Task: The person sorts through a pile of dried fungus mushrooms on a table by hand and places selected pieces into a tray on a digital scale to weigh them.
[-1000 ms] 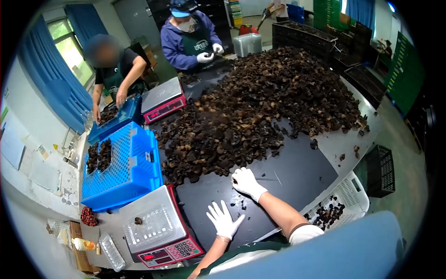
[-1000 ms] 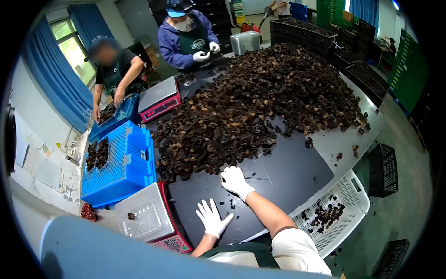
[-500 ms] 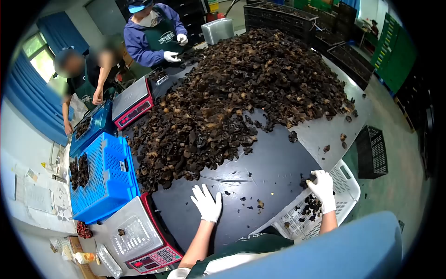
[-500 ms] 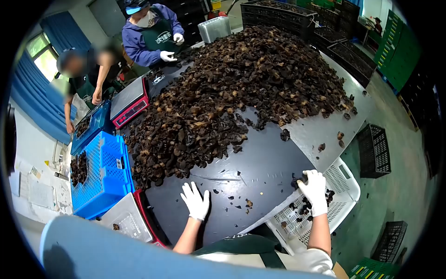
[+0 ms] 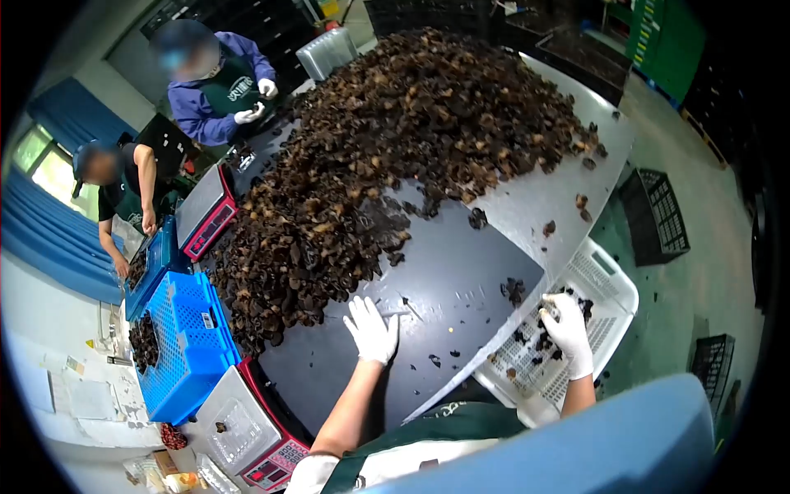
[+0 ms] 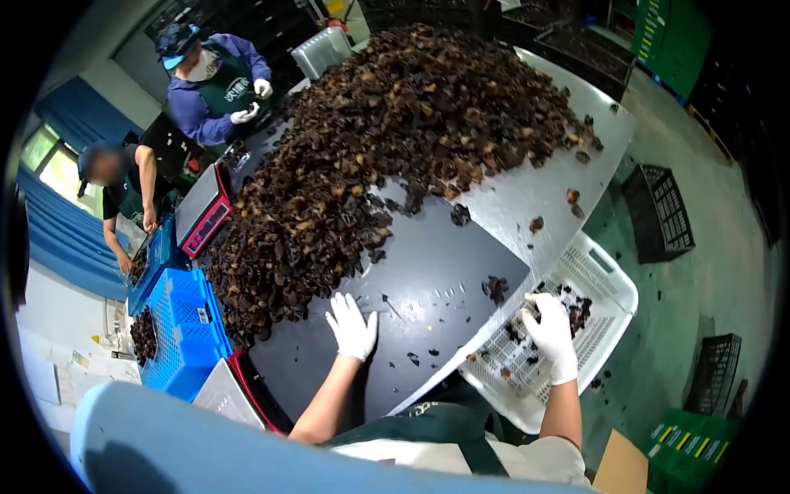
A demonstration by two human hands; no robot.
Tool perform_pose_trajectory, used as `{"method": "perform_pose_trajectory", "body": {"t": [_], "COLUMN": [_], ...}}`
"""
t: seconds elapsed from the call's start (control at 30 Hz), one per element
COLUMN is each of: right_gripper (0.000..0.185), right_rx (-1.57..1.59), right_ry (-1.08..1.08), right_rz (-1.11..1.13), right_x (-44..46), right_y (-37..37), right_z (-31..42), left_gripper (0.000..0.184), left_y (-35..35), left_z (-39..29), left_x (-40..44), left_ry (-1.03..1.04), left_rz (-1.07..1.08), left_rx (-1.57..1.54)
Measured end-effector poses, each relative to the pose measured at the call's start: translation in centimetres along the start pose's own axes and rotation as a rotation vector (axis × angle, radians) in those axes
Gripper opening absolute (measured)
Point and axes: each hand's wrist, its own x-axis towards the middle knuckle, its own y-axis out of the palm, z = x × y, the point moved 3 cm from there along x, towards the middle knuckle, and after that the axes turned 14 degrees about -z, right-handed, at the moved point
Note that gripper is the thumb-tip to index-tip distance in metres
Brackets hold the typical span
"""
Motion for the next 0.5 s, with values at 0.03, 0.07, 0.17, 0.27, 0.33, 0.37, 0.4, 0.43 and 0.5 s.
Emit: {"method": "perform_pose_trajectory", "body": {"t": [0.03,0.07,0.17,0.27,0.33,0.37,0.4,0.43,0.5], "right_gripper": [0.027,0.027,0.027,0.027,0.026,0.026,0.025,0.024,0.024], "right_rx": [-0.027,0.008,0.019,0.074,0.084,0.057,0.025,-0.032,-0.023], "right_ry": [-0.026,0.012,0.026,0.004,0.075,0.062,0.051,0.052,0.099], "right_rz": [0.004,-0.002,0.021,-0.015,-0.02,-0.023,-0.025,-0.027,0.004], "right_x": [-0.2,-0.3,-0.3,-0.1,-0.4,-0.7,-1.0,-1.2,-1.1], "right_y": [0.1,0.3,1.3,1.3,1.1,0.9,0.6,0.6,0.4], "right_z": [-0.8,-0.9,-0.6,-0.8,-2.4,-3.2,-3.8,-4.3,-4.3], "left_gripper": [0.076,0.077,0.068,0.06,0.067,0.072,0.081,0.087,0.088], "left_y": [-1.1,-1.8,1.3,-5.0,-7.0,-7.0,-7.2,-3.2,-3.8], "left_z": [-2.2,-4.7,-10.4,-11.5,-6.3,-2.8,0.3,6.3,4.8], "left_x": [0.7,1.2,-4.3,-4.7,-4.6,-5.7,-4.7,-7.6,-6.3], "left_ry": [0.053,0.108,0.478,0.607,0.484,0.416,0.113,0.034,-0.04], "left_rz": [0.11,0.212,0.12,0.138,0.113,0.03,0.306,0.183,0.298], "left_rx": [-0.074,-0.147,-0.601,-0.866,-0.635,-0.221,-0.106,0.066,0.078]}}
